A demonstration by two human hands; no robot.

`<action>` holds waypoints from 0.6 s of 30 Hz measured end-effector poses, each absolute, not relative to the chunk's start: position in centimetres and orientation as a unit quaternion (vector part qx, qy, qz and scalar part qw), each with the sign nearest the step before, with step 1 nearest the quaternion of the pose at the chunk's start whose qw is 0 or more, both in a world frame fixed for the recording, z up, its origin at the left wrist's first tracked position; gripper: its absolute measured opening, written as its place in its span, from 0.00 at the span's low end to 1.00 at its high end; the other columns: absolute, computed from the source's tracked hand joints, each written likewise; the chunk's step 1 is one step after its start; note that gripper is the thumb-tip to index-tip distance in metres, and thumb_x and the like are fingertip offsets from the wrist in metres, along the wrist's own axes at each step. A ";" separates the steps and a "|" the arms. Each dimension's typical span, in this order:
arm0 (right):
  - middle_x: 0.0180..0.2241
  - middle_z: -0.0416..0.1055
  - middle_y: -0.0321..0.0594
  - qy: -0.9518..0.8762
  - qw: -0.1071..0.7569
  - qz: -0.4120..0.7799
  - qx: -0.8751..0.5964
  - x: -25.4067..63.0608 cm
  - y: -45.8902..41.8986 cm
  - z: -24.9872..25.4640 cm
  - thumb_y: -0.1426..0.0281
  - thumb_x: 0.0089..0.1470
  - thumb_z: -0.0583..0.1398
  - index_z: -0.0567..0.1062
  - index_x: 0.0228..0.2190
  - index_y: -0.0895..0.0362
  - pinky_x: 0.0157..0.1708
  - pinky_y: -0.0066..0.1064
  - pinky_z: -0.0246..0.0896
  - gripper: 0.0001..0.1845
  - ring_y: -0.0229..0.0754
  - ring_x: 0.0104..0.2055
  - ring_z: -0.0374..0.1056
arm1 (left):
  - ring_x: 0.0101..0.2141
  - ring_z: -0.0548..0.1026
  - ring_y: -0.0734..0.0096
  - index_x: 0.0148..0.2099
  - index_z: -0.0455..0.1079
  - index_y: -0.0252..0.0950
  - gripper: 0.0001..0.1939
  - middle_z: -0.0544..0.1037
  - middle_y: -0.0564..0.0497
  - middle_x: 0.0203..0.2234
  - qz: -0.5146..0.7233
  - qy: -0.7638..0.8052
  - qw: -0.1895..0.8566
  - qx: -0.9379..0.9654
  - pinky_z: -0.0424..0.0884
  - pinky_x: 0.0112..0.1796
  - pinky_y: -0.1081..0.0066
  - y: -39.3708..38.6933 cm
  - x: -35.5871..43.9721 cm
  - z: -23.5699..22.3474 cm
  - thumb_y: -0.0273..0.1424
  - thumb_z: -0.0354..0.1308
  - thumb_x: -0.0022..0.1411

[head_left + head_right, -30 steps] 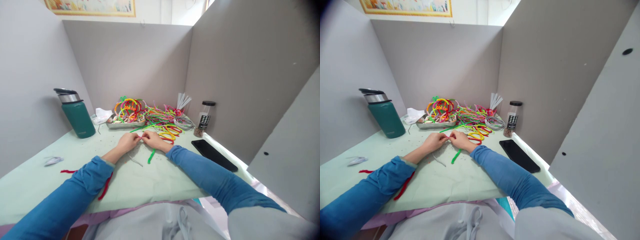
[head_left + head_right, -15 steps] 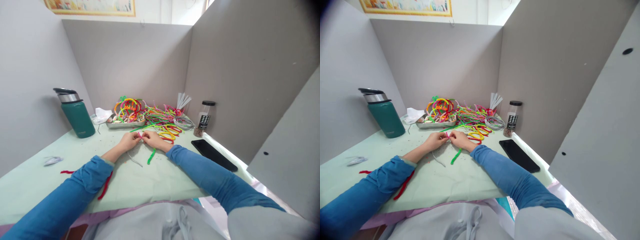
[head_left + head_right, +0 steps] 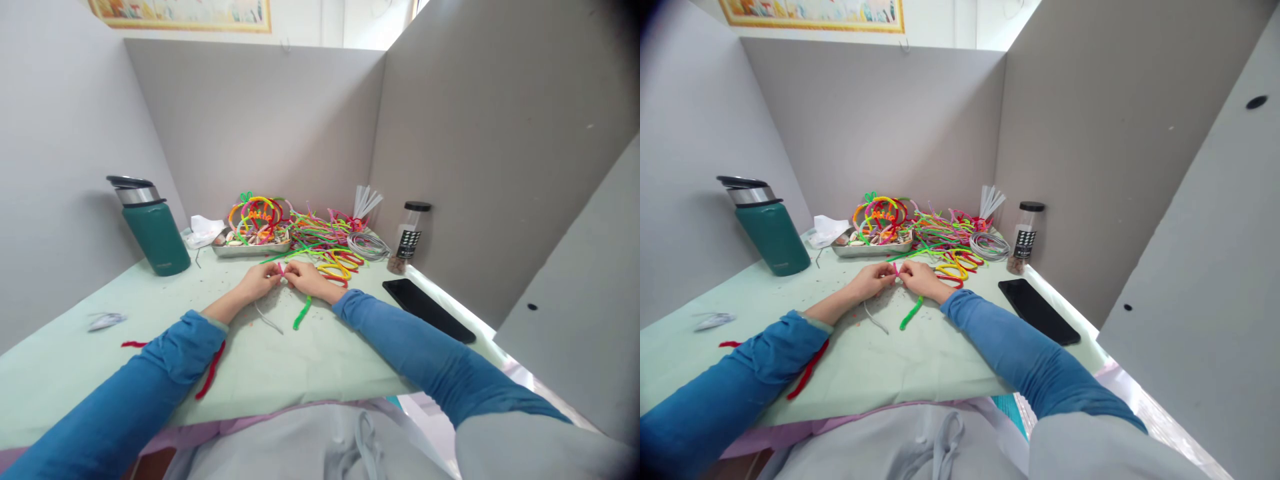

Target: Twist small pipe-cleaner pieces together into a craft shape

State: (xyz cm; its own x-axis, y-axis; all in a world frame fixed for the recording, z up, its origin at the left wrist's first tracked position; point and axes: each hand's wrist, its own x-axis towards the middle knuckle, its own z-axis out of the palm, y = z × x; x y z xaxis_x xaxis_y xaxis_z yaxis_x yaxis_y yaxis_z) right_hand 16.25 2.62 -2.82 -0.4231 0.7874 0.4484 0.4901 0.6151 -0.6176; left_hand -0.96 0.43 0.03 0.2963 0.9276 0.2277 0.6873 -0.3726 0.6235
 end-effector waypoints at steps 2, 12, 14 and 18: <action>0.23 0.70 0.33 -0.819 0.371 0.203 -0.388 16.3 2.6 -2.8 0.70 0.54 0.54 0.71 0.29 0.58 0.29 0.25 0.51 0.06 0.35 0.26 0.61 | 0.16 0.63 0.79 0.34 0.67 0.35 0.11 0.74 0.55 0.22 0.292 0.518 0.218 0.774 0.59 0.19 0.76 0.4 -0.9 0.0 0.37 0.53 0.52; 0.23 0.70 0.33 -0.815 0.375 0.210 -0.389 16.2 2.6 -2.8 0.71 0.54 0.54 0.71 0.29 0.57 0.29 0.25 0.51 0.06 0.35 0.26 0.61 | 0.14 0.61 0.81 0.38 0.65 0.36 0.12 0.75 0.55 0.24 0.308 0.504 0.258 0.764 0.57 0.16 0.77 0.5 -0.9 -0.1 0.35 0.52 0.51; 0.23 0.70 0.33 -0.814 0.374 0.213 -0.389 16.2 2.7 -2.8 0.71 0.54 0.54 0.71 0.29 0.58 0.29 0.25 0.51 0.06 0.35 0.26 0.62 | 0.13 0.62 0.81 0.38 0.65 0.36 0.12 0.75 0.55 0.25 0.311 0.499 0.257 0.767 0.57 0.16 0.77 0.4 -0.9 -0.1 0.35 0.51 0.52; 0.23 0.70 0.33 -0.813 0.374 0.211 -0.392 16.2 2.6 -2.8 0.71 0.54 0.54 0.71 0.29 0.58 0.29 0.25 0.51 0.06 0.34 0.26 0.62 | 0.13 0.62 0.81 0.38 0.64 0.36 0.12 0.75 0.55 0.25 0.312 0.498 0.262 0.765 0.58 0.16 0.77 0.3 -0.8 0.0 0.36 0.52 0.51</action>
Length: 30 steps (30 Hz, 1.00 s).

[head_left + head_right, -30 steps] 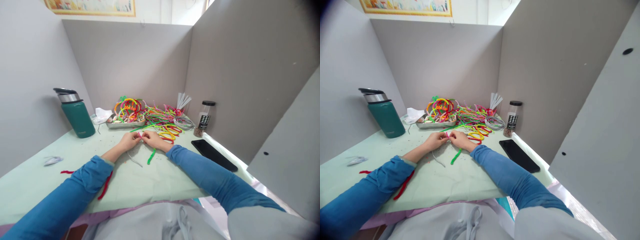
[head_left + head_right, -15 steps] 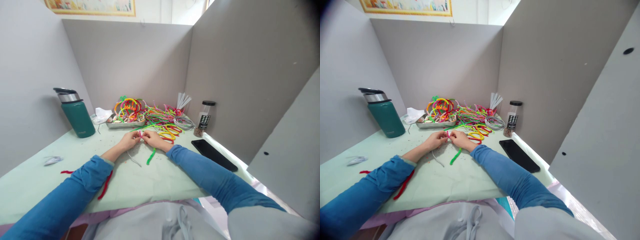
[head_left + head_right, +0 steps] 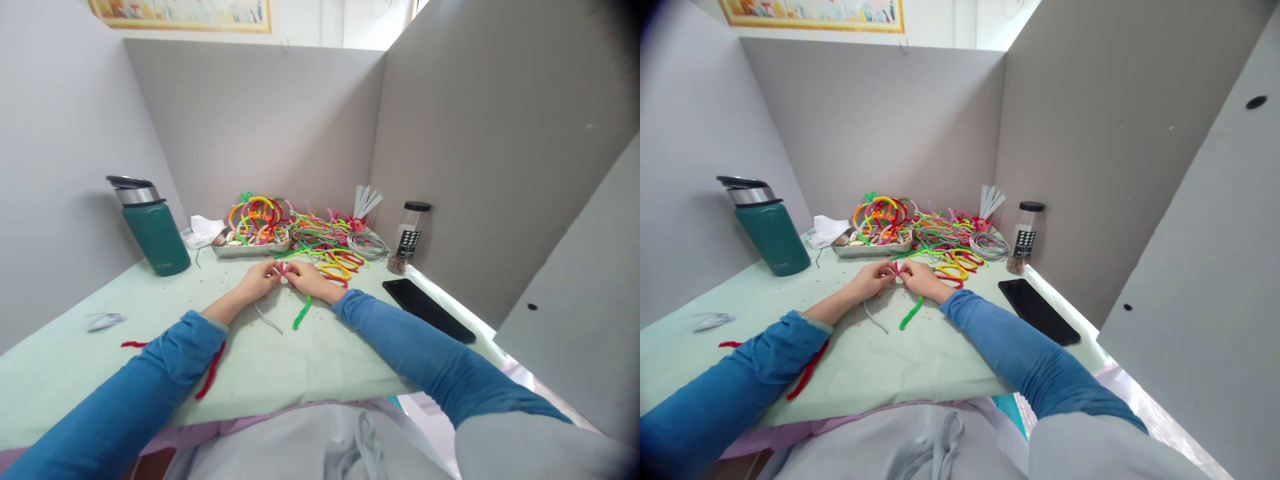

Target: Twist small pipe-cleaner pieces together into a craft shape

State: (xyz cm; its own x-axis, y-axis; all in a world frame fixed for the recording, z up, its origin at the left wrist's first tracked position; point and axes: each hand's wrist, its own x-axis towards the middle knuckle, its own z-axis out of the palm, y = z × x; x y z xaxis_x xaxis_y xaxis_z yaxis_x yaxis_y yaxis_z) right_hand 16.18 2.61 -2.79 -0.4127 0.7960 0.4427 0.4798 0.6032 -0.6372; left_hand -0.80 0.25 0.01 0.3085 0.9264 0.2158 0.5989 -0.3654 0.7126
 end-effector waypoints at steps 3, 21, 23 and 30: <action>0.23 0.70 0.33 -0.815 0.369 0.214 -0.392 16.2 2.5 -2.7 0.71 0.54 0.54 0.72 0.30 0.58 0.29 0.25 0.51 0.07 0.35 0.26 0.62 | 0.14 0.62 0.81 0.37 0.64 0.36 0.13 0.75 0.55 0.26 0.316 0.491 0.273 0.764 0.58 0.16 0.77 0.1 -0.7 0.2 0.38 0.53 0.51; 0.23 0.69 0.34 -0.831 0.377 0.195 -0.360 16.3 2.1 -2.6 0.69 0.55 0.55 0.73 0.29 0.58 0.29 0.25 0.50 0.08 0.34 0.27 0.60 | 0.10 0.56 0.82 0.30 0.62 0.35 0.14 0.71 0.56 0.17 0.345 0.513 0.358 0.699 0.52 0.14 0.76 0.4 -0.7 -0.1 0.42 0.55 0.54; 0.23 0.69 0.34 -0.822 0.377 0.201 -0.377 16.2 2.2 -2.6 0.70 0.55 0.55 0.73 0.28 0.59 0.29 0.25 0.50 0.08 0.34 0.26 0.60 | 0.11 0.59 0.81 0.32 0.63 0.35 0.13 0.72 0.56 0.18 0.348 0.527 0.294 0.718 0.54 0.15 0.76 0.5 -0.7 -0.1 0.41 0.54 0.54; 0.22 0.69 0.34 -0.806 0.378 0.214 -0.401 16.0 2.5 -2.6 0.70 0.54 0.55 0.71 0.26 0.59 0.29 0.26 0.50 0.08 0.35 0.26 0.61 | 0.22 0.70 0.76 0.34 0.70 0.36 0.09 0.78 0.52 0.30 0.344 0.485 0.076 0.801 0.64 0.26 0.75 0.4 -0.9 0.2 0.36 0.54 0.55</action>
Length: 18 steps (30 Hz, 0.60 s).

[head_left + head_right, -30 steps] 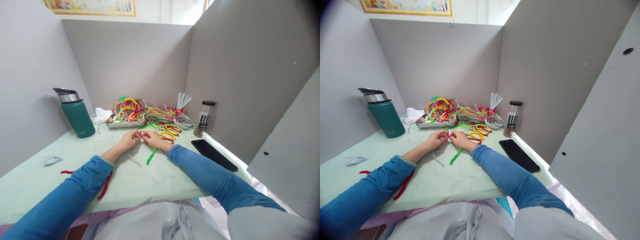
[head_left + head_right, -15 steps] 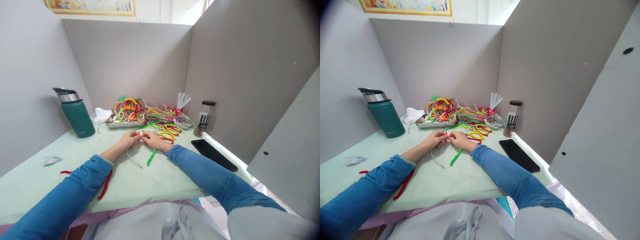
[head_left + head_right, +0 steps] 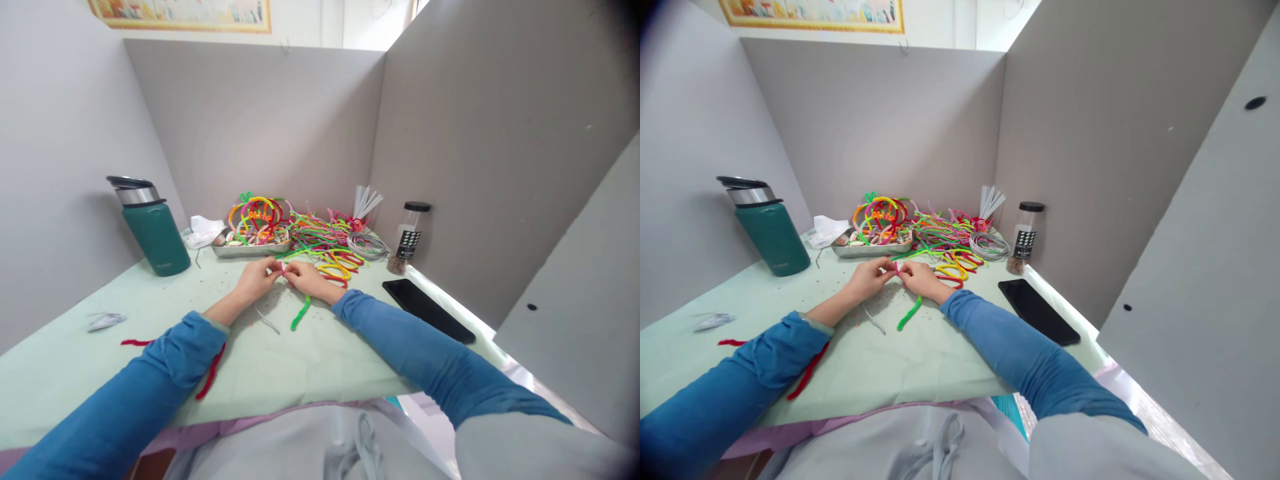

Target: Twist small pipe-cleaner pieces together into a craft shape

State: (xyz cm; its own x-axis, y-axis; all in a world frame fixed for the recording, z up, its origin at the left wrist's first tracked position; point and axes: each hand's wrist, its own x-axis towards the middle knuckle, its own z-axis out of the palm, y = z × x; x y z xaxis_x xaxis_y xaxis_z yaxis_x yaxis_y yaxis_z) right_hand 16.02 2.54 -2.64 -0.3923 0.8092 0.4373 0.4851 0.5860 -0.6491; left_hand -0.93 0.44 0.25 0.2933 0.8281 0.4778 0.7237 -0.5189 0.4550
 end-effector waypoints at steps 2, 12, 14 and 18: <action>0.22 0.69 0.34 -0.806 0.378 0.212 -0.403 16.0 2.5 -2.6 0.70 0.54 0.55 0.71 0.26 0.59 0.28 0.26 0.50 0.08 0.35 0.26 0.61 | 0.24 0.71 0.75 0.35 0.71 0.36 0.09 0.79 0.51 0.30 0.335 0.481 0.055 0.808 0.64 0.28 0.75 0.4 -1.0 0.3 0.35 0.54 0.56; 0.22 0.69 0.34 -0.805 0.381 0.210 -0.402 16.1 2.4 -2.5 0.71 0.53 0.55 0.72 0.26 0.59 0.28 0.26 0.50 0.07 0.35 0.26 0.61 | 0.28 0.72 0.73 0.38 0.74 0.36 0.09 0.79 0.51 0.33 0.320 0.466 -0.003 0.825 0.65 0.32 0.74 0.5 -1.2 0.0 0.31 0.54 0.56; 0.22 0.69 0.34 -0.806 0.381 0.211 -0.401 16.1 2.4 -2.4 0.71 0.53 0.55 0.72 0.26 0.59 0.28 0.25 0.50 0.07 0.35 0.25 0.61 | 0.28 0.72 0.72 0.38 0.75 0.36 0.10 0.79 0.50 0.33 0.314 0.473 -0.014 0.823 0.65 0.33 0.73 0.5 -1.2 0.0 0.31 0.55 0.56; 0.22 0.70 0.34 -0.806 0.381 0.215 -0.397 16.0 2.3 -2.4 0.70 0.54 0.55 0.72 0.27 0.59 0.27 0.25 0.50 0.08 0.34 0.25 0.62 | 0.29 0.73 0.71 0.39 0.76 0.36 0.11 0.79 0.49 0.34 0.298 0.484 -0.026 0.822 0.65 0.33 0.73 0.5 -1.1 0.1 0.32 0.55 0.57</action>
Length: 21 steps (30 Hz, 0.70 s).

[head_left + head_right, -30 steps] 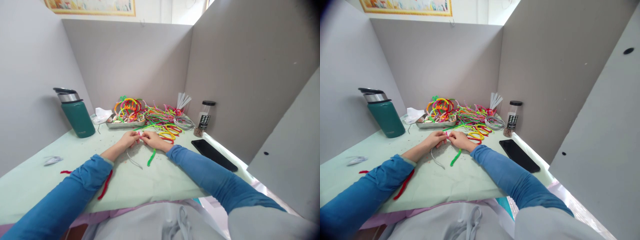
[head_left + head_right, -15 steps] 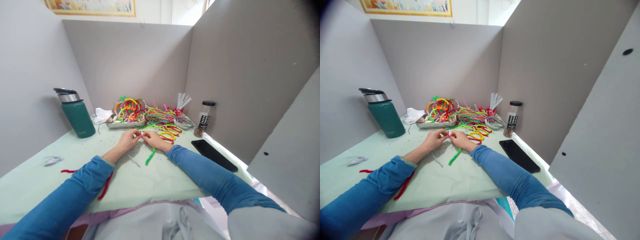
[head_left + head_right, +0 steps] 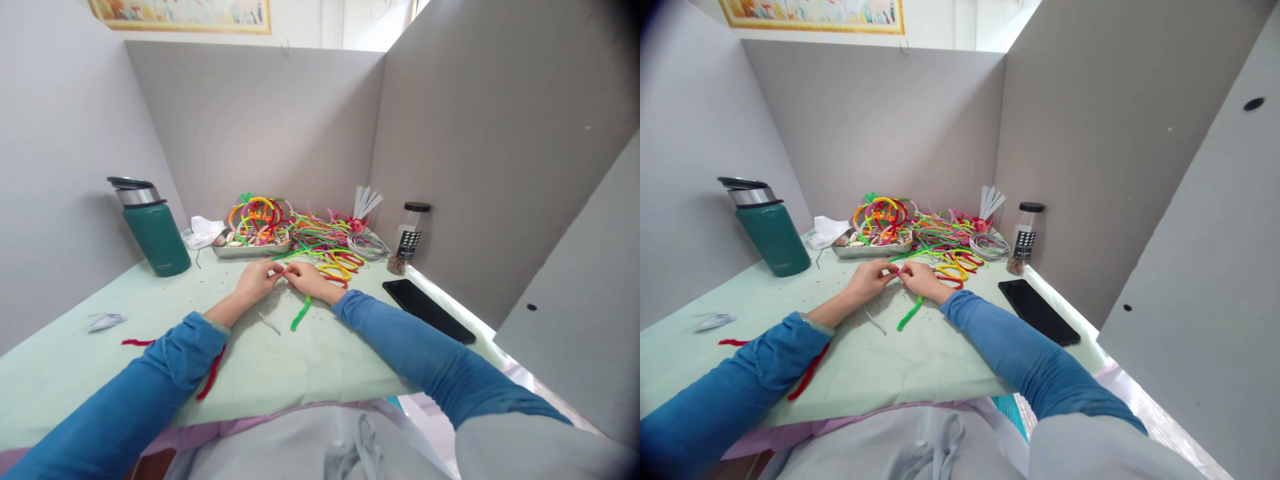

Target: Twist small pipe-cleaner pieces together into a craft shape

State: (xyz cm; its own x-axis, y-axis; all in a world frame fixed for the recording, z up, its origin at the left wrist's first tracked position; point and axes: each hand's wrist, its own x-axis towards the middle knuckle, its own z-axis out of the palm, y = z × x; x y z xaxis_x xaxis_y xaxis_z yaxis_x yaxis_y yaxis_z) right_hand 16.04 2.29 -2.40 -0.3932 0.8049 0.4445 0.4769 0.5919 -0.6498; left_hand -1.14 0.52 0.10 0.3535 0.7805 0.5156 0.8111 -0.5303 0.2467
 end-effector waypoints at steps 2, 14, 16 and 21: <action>0.22 0.70 0.34 -0.808 0.382 0.210 -0.397 16.0 2.3 -2.4 0.70 0.54 0.55 0.72 0.27 0.59 0.27 0.25 0.50 0.08 0.34 0.25 0.62 | 0.30 0.73 0.71 0.39 0.77 0.37 0.11 0.79 0.49 0.35 -0.291 -0.487 0.027 -0.823 0.65 0.33 0.73 0.5 -1.1 0.1 0.32 0.55 0.57; 0.22 0.69 0.34 -0.807 0.385 0.212 -0.394 16.0 2.6 -2.7 0.69 0.54 0.56 0.73 0.27 0.59 0.27 0.25 0.49 0.08 0.34 0.24 0.61 | 0.33 0.75 0.70 0.41 0.78 0.39 0.12 0.78 0.48 0.40 -0.278 -0.487 0.041 -0.827 0.68 0.37 0.72 0.4 -0.9 0.3 0.30 0.55 0.56; 0.22 0.69 0.34 -0.810 0.388 0.200 -0.393 16.0 2.5 -2.7 0.70 0.53 0.56 0.73 0.27 0.59 0.27 0.25 0.49 0.08 0.34 0.25 0.60 | 0.34 0.75 0.69 0.41 0.78 0.39 0.12 0.78 0.48 0.39 -0.276 -0.484 0.038 -0.829 0.68 0.38 0.72 0.4 -1.0 0.3 0.31 0.54 0.57; 0.23 0.69 0.34 -0.815 0.389 0.187 -0.388 16.1 2.5 -2.7 0.71 0.52 0.56 0.74 0.27 0.59 0.27 0.25 0.48 0.07 0.34 0.26 0.60 | 0.36 0.75 0.67 0.40 0.78 0.38 0.13 0.79 0.48 0.38 -0.267 -0.470 0.018 -0.841 0.68 0.40 0.71 0.7 -1.2 0.0 0.33 0.53 0.59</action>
State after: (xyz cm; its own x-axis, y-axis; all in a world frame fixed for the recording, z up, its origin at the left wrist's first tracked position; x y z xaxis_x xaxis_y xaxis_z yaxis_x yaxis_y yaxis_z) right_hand 16.11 2.51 -2.73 -0.3974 0.7771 0.4881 0.4859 0.6294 -0.6064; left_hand -1.22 0.75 0.04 0.4153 0.7817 0.4652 0.8004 -0.5571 0.2215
